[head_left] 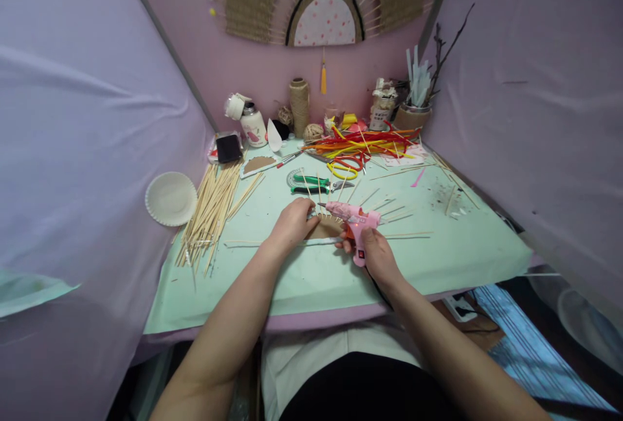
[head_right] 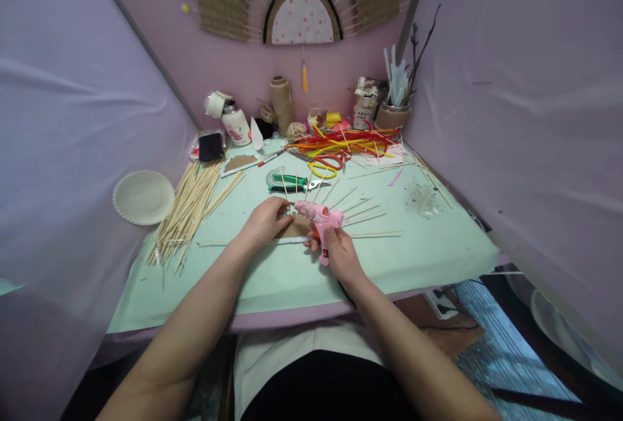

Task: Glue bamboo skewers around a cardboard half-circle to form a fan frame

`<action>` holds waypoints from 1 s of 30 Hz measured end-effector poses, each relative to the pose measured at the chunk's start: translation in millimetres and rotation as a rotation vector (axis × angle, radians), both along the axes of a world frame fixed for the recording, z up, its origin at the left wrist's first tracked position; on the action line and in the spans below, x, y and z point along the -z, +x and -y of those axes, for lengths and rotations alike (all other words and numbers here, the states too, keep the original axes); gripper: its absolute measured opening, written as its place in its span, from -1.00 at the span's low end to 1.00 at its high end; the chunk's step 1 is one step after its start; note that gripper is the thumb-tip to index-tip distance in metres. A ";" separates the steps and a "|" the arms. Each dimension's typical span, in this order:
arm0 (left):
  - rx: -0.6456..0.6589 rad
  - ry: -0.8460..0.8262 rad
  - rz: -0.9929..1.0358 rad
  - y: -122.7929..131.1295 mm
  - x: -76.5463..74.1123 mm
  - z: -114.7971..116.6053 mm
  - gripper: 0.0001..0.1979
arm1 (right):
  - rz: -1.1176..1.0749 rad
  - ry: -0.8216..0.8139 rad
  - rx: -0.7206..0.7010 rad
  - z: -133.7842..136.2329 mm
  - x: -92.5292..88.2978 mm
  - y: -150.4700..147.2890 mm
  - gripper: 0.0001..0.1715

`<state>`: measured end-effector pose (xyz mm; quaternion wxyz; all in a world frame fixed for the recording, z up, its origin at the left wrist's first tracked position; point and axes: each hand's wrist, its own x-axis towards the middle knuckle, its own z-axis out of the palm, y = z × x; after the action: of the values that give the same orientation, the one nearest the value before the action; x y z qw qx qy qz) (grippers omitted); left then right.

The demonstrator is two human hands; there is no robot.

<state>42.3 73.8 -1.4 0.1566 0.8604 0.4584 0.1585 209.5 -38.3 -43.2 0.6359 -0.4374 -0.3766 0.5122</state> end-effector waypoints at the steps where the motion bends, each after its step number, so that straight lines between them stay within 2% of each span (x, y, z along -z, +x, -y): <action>1: -0.003 -0.002 -0.002 0.1 -0.3 0.2 -0.86 | -0.001 0.001 -0.002 0.1 -0.5 0.0 -0.32; 9: 0.005 0.014 -0.009 0.2 0.7 0.9 -0.87 | -0.018 0.002 -0.019 0.2 -2.1 -0.1 -0.32; 14: -0.014 -0.036 0.094 -7.6 -3.2 -1.2 -0.77 | -0.027 -0.003 -0.011 0.1 -3.2 -0.5 -0.32; 18: -0.001 0.049 0.128 -12.7 -3.2 -5.5 -0.86 | -0.069 0.011 -0.023 -0.5 -1.8 -0.6 -0.35; 24: -0.056 0.133 0.120 -2.6 4.2 -8.7 -0.92 | -0.077 0.015 -0.027 -0.5 -2.0 -0.5 -0.37; 30: -0.094 0.115 0.098 5.3 5.8 -12.0 -0.89 | -0.069 0.006 -0.026 -0.9 -2.0 -1.1 -0.35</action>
<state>47.6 85.8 -7.2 0.1217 0.8367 0.4802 0.2334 208.4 -37.4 -41.2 0.6432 -0.4125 -0.3618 0.5341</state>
